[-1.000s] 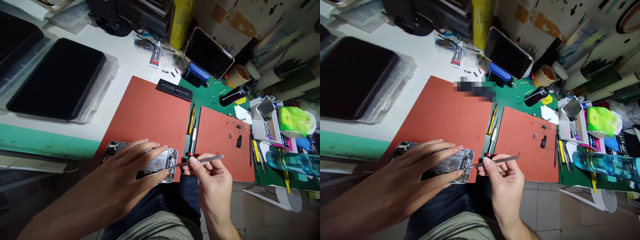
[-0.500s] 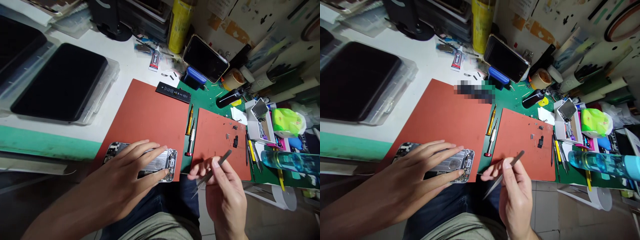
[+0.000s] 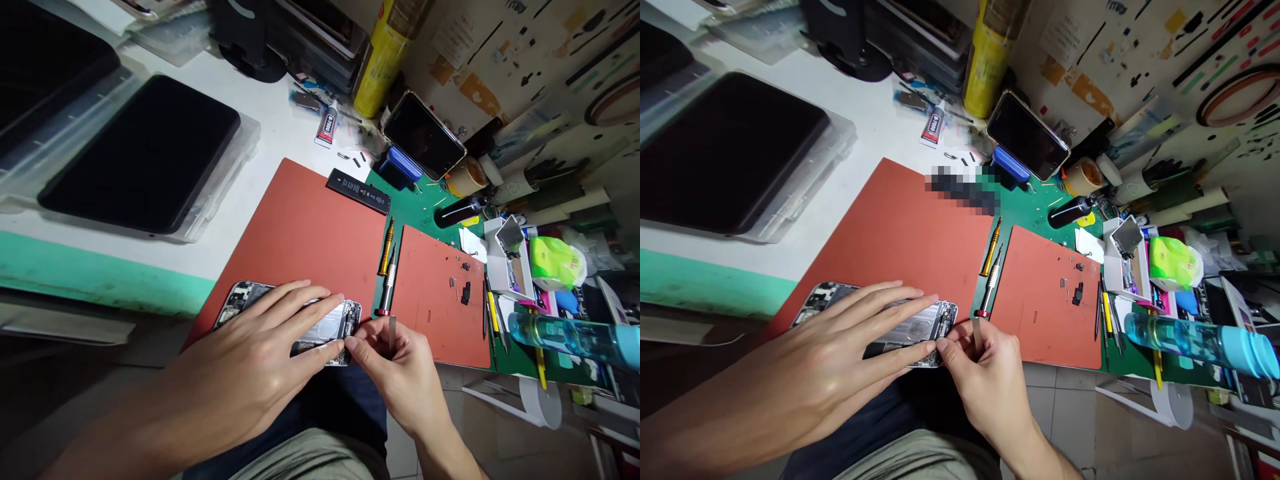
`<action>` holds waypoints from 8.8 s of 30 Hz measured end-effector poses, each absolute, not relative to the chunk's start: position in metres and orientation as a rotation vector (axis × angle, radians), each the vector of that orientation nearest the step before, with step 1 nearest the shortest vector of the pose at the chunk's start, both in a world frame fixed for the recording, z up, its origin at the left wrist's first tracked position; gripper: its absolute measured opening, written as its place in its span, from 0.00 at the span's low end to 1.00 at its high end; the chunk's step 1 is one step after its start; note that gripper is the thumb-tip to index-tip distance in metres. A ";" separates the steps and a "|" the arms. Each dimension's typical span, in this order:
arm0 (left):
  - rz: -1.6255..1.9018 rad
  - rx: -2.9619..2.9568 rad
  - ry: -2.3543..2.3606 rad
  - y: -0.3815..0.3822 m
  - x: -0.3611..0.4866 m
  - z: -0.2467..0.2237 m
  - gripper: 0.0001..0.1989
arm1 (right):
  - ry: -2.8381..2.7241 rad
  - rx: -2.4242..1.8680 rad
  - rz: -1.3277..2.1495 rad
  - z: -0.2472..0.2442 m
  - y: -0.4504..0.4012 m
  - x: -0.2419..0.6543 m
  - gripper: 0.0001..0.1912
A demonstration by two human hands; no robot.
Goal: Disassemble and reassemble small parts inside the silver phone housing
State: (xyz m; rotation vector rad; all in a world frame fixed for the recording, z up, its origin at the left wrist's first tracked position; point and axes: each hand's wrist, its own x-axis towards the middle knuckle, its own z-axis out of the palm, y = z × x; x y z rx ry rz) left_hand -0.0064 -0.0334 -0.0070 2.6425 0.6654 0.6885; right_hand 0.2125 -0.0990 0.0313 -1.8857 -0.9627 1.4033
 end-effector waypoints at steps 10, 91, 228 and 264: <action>0.666 2.617 0.687 -0.037 -0.008 -0.012 0.22 | -0.954 -1.911 1.395 0.026 -0.103 0.214 0.20; 0.664 2.671 0.623 -0.028 -0.005 -0.004 0.23 | -0.795 -1.832 1.329 0.022 -0.093 0.208 0.20; 0.500 2.574 0.770 -0.019 -0.007 0.002 0.21 | -1.545 -1.711 0.504 0.063 -0.144 0.253 0.11; 0.792 1.684 1.253 -0.124 0.035 0.013 0.28 | -0.690 -1.221 1.456 0.004 -0.162 0.229 0.26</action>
